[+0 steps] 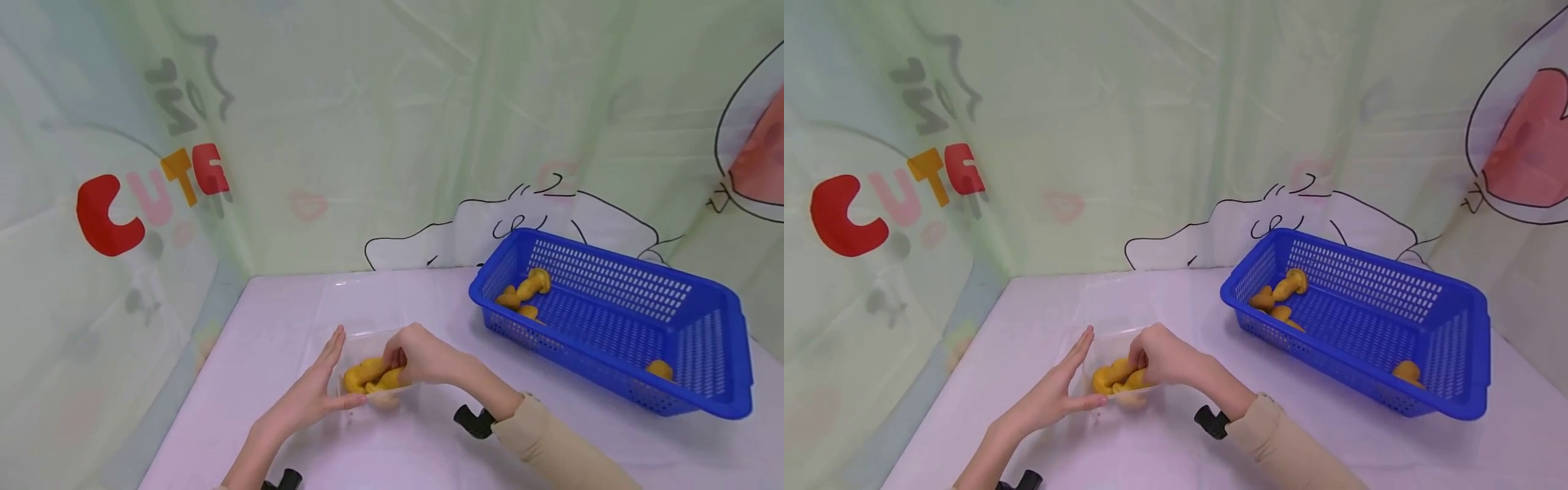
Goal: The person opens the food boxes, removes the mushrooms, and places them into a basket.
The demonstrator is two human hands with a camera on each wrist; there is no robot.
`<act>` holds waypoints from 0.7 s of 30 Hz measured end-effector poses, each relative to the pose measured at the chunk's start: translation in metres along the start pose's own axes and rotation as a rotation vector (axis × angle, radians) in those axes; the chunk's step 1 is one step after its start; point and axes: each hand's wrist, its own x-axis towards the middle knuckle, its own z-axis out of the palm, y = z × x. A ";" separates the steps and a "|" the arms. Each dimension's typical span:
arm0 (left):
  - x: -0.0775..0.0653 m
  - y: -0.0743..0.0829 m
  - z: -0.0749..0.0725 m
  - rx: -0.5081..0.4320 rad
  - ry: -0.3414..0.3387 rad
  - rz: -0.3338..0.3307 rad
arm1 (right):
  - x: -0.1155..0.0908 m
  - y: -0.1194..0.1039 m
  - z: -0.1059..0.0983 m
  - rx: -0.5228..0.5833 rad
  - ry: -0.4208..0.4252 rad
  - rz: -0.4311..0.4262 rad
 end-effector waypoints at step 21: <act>-0.001 0.001 -0.001 0.012 0.013 -0.003 | -0.039 0.028 -0.038 0.467 0.479 0.054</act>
